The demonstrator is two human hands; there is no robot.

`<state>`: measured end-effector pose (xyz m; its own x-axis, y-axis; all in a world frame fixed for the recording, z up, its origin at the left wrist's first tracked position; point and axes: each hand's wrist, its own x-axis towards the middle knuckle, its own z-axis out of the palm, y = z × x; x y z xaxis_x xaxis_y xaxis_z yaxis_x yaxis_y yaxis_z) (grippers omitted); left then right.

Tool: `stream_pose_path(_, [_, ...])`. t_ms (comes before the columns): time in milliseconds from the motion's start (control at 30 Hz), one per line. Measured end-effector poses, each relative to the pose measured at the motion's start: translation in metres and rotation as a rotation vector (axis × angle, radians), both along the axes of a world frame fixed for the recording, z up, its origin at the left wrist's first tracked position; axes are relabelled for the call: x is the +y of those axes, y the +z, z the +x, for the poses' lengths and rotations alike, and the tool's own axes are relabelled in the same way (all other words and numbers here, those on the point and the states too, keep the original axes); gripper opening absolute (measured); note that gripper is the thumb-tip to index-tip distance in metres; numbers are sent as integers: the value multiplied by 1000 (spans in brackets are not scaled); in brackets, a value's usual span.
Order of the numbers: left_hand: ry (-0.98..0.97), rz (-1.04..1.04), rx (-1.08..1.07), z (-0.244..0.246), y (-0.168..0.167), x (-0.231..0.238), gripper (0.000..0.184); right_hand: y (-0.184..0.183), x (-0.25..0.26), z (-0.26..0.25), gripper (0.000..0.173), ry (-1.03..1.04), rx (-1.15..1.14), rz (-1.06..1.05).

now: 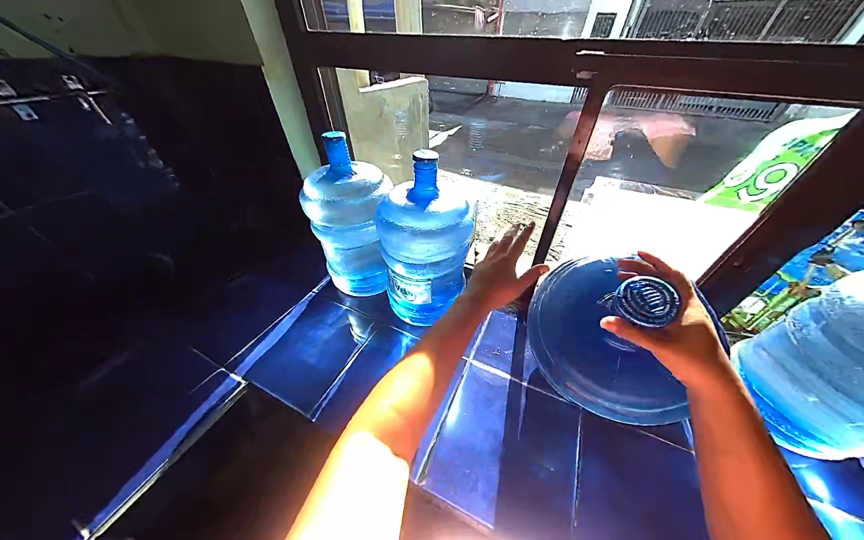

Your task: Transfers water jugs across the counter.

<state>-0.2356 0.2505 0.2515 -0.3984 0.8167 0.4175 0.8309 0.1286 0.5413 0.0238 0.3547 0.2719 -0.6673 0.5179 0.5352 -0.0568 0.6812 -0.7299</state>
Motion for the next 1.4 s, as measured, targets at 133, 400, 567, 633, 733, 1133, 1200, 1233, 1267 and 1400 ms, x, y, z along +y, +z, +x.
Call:
stream_pose_path(133, [152, 221, 11, -104, 20, 2, 90, 16, 59, 35, 108, 235, -58, -138])
stream_pose_path(400, [551, 272, -452, -264, 35, 67, 118, 13, 89, 24, 54, -648, 273, -271])
stream_pose_path(567, [490, 177, -185, -268, 29, 62, 78, 15, 137, 43, 51, -863, 305, -294])
stream_pose_path(633, [391, 230, -247, -257, 33, 44, 75, 18, 147, 49, 49, -897, 326, -314])
stream_pose_path(733, [132, 311, -464, -238, 26, 24, 68, 26, 159, 49, 49, -895, 351, -333])
stream_pose_path(1133, [-385, 157, -397, -155, 18, 35, 68, 20, 174, 83, 59, -594, 286, -438])
stream_pose_path(1200, [-156, 311, -229, -121, 16, 3, 82, 13, 182, 105, 64, -321, 241, -484])
stream_pose_path(1233, [-30, 414, -148, -98, 10, -14, 82, 11, 189, 114, 74, -182, 214, -507])
stream_pose_path(1267, [54, 526, -76, -69, -1, -28, 77, 12, 199, 121, 87, -59, 195, -518])
stream_pose_path(1400, [-64, 488, -83, 113, -54, -39, 68, 12, 219, 121, 87, 201, 120, -535])
